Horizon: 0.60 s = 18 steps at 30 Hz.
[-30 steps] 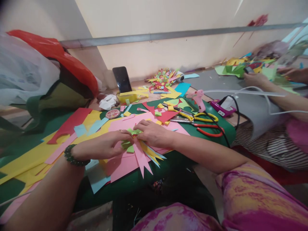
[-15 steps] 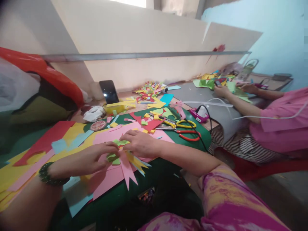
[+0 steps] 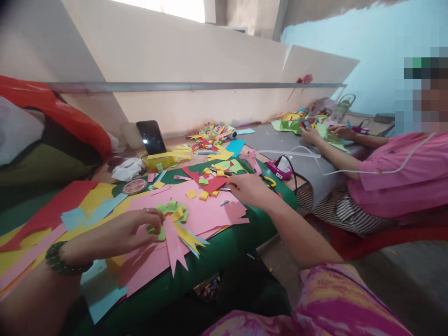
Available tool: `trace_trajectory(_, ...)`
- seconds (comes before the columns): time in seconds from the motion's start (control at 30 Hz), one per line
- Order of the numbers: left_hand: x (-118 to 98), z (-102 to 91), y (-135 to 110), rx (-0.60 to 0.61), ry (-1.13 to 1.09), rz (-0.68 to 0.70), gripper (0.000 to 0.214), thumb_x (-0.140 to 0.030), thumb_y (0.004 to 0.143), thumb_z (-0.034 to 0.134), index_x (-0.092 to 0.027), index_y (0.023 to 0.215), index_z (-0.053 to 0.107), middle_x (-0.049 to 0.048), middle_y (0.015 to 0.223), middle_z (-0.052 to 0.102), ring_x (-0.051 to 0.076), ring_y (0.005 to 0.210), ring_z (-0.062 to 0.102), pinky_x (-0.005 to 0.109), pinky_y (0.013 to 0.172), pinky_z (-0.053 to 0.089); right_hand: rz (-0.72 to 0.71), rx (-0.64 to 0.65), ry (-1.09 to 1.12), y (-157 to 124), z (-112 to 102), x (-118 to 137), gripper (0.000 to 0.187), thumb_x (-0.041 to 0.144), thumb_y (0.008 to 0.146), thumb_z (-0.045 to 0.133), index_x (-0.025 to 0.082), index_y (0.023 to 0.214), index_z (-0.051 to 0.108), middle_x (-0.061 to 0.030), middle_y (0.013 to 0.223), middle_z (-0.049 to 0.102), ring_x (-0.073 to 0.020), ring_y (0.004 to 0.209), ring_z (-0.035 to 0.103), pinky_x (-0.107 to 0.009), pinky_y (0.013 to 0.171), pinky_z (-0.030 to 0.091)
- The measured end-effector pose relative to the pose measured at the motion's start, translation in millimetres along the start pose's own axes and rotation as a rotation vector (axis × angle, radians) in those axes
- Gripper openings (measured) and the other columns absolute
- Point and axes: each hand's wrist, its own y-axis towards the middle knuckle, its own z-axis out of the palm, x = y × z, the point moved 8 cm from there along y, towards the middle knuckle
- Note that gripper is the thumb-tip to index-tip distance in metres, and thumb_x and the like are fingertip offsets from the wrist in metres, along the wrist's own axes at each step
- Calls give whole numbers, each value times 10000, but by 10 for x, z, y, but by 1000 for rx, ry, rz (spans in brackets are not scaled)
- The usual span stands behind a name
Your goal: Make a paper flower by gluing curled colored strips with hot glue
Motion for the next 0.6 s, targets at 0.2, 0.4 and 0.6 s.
trace_trajectory(0.2, 36, -16, 9, -1, -44, 11, 140, -315, 777, 533, -214, 687, 571, 27, 875, 651, 182, 810, 613, 273, 746, 468, 124, 8, -81, 30, -40, 28, 254, 312, 951, 495, 188, 894, 710, -81, 920, 748, -202, 837, 669, -258, 656, 383)
trace_trajectory(0.4, 11, 6, 14, 6, 3, 24, 158, -342, 790, 552, -206, 724, 598, 42, 891, 659, 190, 814, 608, 290, 747, 460, 565, 62, -218, 202, -174, -1075, 506, 529, 944, 465, 92, 1001, 714, -227, 989, 725, -338, 1019, 663, -366, 810, 451)
trace_trajectory(0.6, -18, 14, 30, 2, -7, 29, 135, -279, 758, 583, -192, 800, 677, 54, 932, 684, 194, 845, 616, 295, 775, 458, 614, -99, 243, 565, 104, -1464, 166, 291, 764, 705, 130, 796, 678, -30, 565, 597, -194, 631, 592, -271, 598, 412)
